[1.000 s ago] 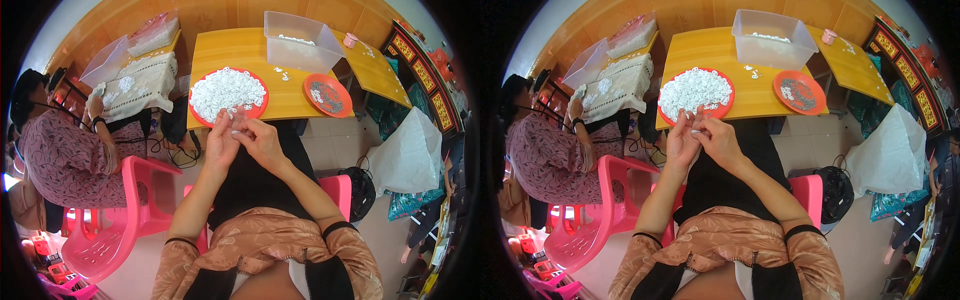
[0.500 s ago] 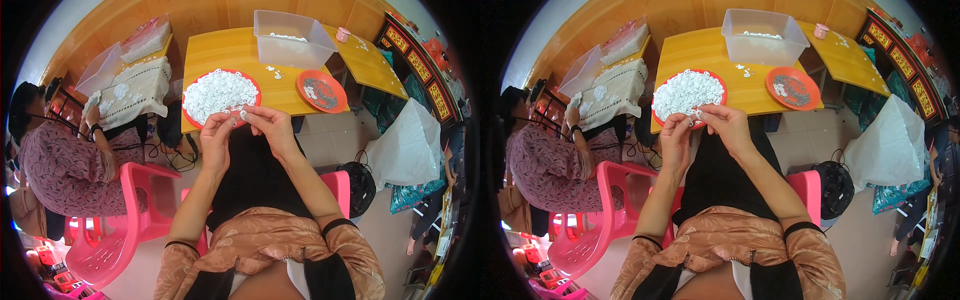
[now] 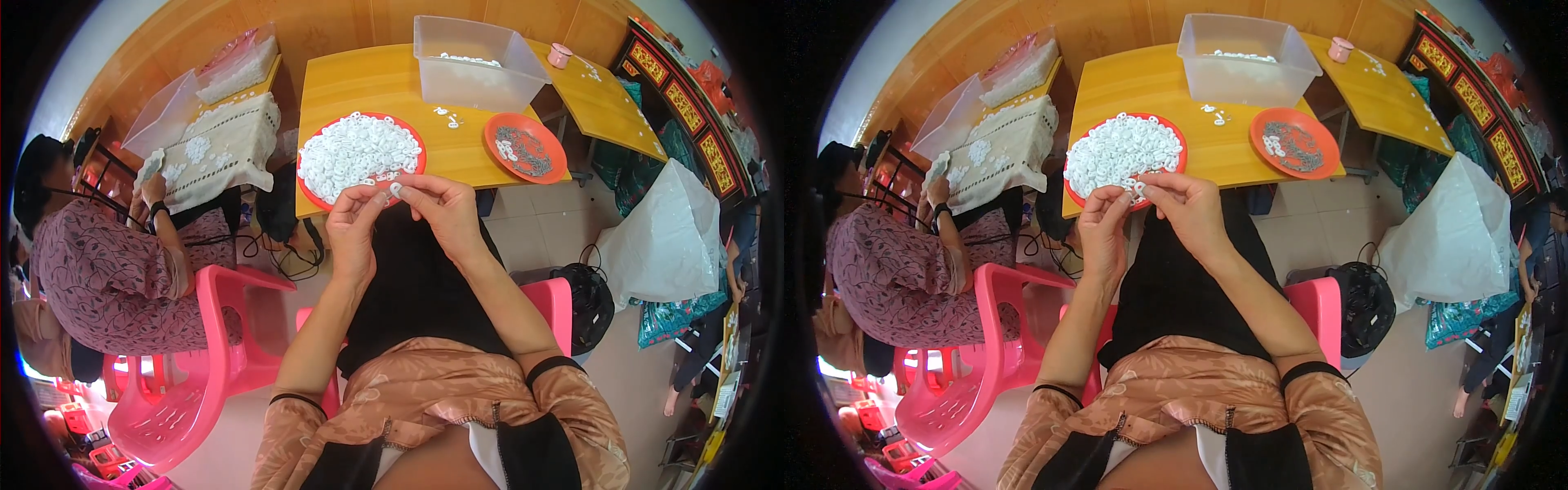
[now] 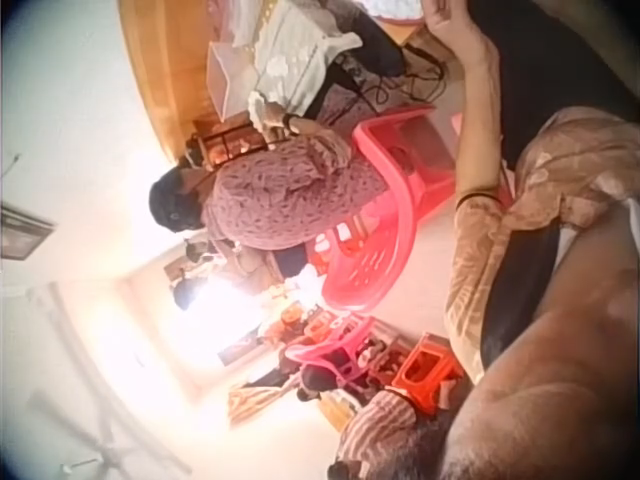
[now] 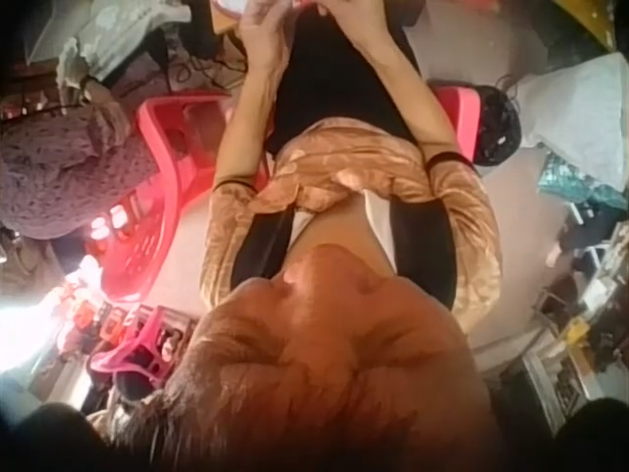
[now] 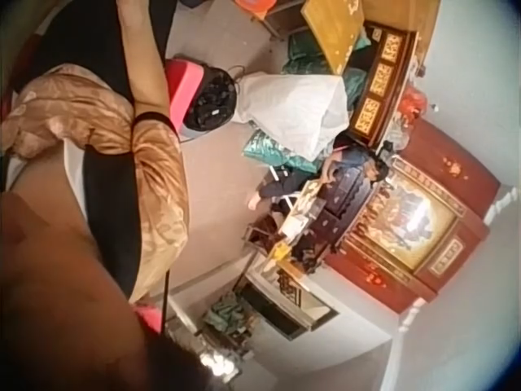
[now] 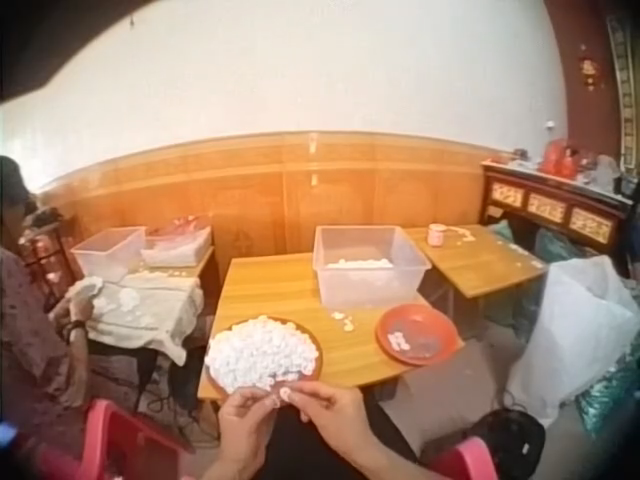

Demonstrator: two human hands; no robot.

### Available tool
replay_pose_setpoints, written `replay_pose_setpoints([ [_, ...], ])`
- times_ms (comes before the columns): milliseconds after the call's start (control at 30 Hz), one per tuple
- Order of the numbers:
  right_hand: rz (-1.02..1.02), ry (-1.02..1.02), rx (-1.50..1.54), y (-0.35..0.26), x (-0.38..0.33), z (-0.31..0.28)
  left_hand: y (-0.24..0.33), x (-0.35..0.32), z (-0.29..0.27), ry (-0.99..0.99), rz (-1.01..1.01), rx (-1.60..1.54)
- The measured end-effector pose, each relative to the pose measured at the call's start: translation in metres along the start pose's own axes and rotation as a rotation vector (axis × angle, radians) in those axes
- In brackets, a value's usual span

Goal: Manually assembling small white plastic components by snapping pieces together at a workstation.

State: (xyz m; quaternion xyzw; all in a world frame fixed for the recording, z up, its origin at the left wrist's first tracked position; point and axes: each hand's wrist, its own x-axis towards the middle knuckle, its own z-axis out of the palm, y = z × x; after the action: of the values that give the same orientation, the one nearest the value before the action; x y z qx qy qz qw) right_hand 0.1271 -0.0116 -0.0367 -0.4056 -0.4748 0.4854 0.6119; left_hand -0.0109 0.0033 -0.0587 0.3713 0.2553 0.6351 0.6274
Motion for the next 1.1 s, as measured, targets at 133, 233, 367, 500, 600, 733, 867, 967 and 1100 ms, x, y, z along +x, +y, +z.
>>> replay_pose_setpoints([
  [133, -0.057, 0.026, -0.099, -0.003, -0.004, 0.003, 0.001, -0.002, 0.003, 0.026, 0.016, 0.021],
  [233, -0.121, 0.072, -0.229, -0.005, -0.007, 0.005, 0.001, -0.005, 0.006, 0.039, 0.08, 0.081],
  [367, -0.216, 0.094, -0.316, -0.007, -0.009, 0.008, -0.001, -0.008, 0.009, 0.067, 0.099, 0.129],
  [500, -0.141, 0.044, -0.241, -0.004, -0.007, 0.005, -0.001, -0.01, 0.011, 0.082, 0.079, 0.077],
  [600, -0.137, 0.044, -0.237, -0.003, -0.007, 0.003, 0.0, -0.011, 0.015, 0.08, 0.056, 0.089],
  [733, -0.142, 0.015, -0.165, -0.004, -0.005, -0.002, 0.002, -0.01, 0.014, 0.044, 0.004, 0.083],
  [867, -0.081, -0.041, -0.127, -0.008, -0.005, -0.006, 0.001, -0.009, 0.01, 0.001, 0.027, 0.118],
  [967, -0.055, -0.057, -0.116, -0.009, -0.005, -0.008, 0.001, -0.011, 0.01, -0.024, 0.056, 0.148],
  [1100, -0.042, -0.056, -0.156, -0.012, -0.007, -0.009, 0.001, -0.012, 0.011, -0.058, 0.106, 0.197],
])
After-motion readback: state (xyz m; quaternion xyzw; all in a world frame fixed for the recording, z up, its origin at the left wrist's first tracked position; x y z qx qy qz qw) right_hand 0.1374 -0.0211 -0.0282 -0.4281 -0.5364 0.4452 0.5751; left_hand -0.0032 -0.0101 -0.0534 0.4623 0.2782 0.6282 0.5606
